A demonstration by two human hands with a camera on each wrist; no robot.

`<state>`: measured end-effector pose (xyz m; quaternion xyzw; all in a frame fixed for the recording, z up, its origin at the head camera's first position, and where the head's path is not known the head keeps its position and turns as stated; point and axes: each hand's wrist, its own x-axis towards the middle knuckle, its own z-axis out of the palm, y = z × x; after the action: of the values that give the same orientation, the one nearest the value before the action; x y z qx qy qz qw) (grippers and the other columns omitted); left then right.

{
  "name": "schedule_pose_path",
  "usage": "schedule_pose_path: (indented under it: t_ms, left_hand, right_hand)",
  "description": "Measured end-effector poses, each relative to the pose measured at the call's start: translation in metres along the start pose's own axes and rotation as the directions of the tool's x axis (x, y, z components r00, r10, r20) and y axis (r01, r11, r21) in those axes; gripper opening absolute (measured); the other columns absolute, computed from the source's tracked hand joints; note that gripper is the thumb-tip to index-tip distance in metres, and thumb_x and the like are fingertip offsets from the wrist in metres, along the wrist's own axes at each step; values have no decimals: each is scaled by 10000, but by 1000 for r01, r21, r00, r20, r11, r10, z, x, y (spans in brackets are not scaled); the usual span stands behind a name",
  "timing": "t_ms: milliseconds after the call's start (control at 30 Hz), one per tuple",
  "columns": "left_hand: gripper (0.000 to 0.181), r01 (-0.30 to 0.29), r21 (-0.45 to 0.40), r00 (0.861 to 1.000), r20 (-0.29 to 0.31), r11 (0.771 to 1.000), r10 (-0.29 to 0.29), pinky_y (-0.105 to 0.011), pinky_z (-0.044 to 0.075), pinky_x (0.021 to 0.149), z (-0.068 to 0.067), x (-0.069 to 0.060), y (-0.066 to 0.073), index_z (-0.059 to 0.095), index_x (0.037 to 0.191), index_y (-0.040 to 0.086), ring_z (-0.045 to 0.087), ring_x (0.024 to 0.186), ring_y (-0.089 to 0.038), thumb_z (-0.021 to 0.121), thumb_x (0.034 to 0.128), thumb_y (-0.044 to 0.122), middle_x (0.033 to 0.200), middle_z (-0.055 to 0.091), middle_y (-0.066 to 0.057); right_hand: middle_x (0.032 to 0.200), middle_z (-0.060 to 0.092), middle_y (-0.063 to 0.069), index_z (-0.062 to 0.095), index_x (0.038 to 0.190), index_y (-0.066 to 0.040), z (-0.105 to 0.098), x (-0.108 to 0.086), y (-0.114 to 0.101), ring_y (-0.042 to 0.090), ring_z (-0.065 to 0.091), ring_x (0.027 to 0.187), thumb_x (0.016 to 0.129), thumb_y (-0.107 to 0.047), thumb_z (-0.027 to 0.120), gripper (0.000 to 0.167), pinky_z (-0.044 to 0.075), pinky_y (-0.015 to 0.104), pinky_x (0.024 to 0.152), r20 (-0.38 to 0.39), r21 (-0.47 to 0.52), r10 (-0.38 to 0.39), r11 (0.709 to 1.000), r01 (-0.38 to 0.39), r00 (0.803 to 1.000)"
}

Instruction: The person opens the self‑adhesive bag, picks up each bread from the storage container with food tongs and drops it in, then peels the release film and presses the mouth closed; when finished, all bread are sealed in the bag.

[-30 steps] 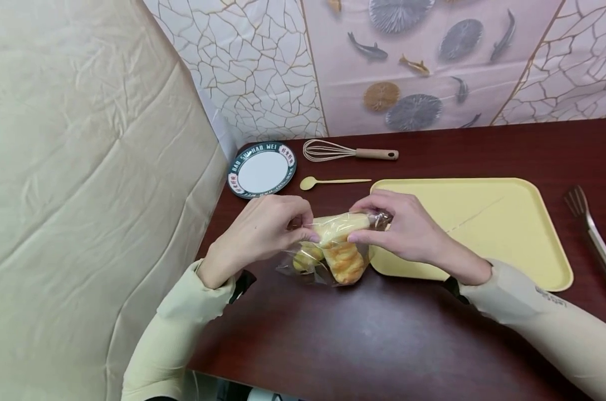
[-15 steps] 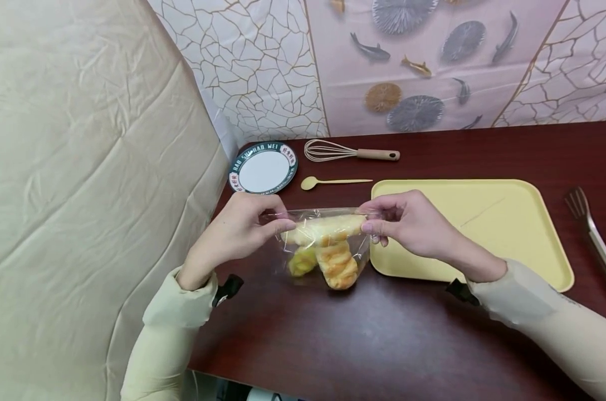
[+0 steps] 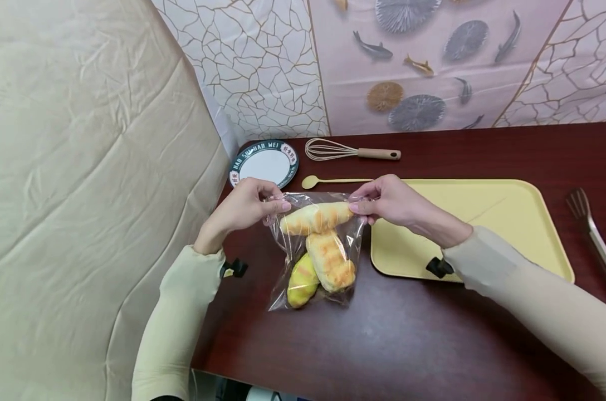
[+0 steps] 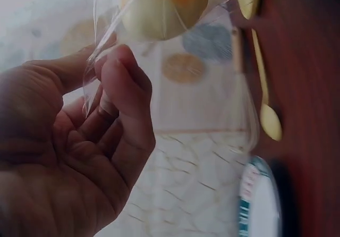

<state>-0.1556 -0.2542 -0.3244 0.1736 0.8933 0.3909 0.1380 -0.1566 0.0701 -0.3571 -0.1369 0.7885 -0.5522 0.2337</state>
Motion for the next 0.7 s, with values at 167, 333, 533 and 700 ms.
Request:
schedule_pose_path:
  t_ms: [167, 333, 533, 700]
  left_hand:
    - [189, 90, -112, 996, 8, 990, -89, -331, 624, 661, -3, 25, -32, 748, 917, -3, 658, 608, -116, 742, 1034, 145, 708, 657, 27]
    - [218, 122, -145, 992, -1, 982, -123, -266, 607, 635, 1, 40, -54, 724, 970, -62, 650, 613, -110, 690, 1066, 131, 716, 643, 5]
    - [223, 170, -203, 985, 1, 964, -173, -233, 581, 609, 12, 55, -74, 701, 951, -24, 632, 604, -103, 666, 1084, 152, 693, 603, 8]
    - [238, 207, -222, 978, 7, 953, -211, -235, 580, 603, 18, 62, -84, 702, 958, -23, 630, 588, -100, 674, 1083, 178, 655, 613, 18]
  right_hand:
    - [766, 715, 3, 670, 1296, 143, -1, 23, 8, 96, 676, 678, 1042, -69, 701, 333, 583, 244, 663, -39, -75, 7, 997, -10, 999]
    - [776, 717, 33, 684, 1286, 132, -2, 42, 14, 120, 676, 686, 1032, -57, 706, 317, 562, 244, 648, -59, -186, 12, 982, -23, 998]
    - [880, 765, 82, 675, 1320, 124, -4, 55, 21, 75, 683, 699, 1024, -42, 701, 341, 589, 248, 694, -66, -244, 69, 966, -83, 995]
    - [923, 767, 102, 659, 1333, 140, -3, 59, 25, 87, 693, 730, 1023, -25, 690, 352, 595, 255, 728, -60, -213, 97, 971, -108, 993]
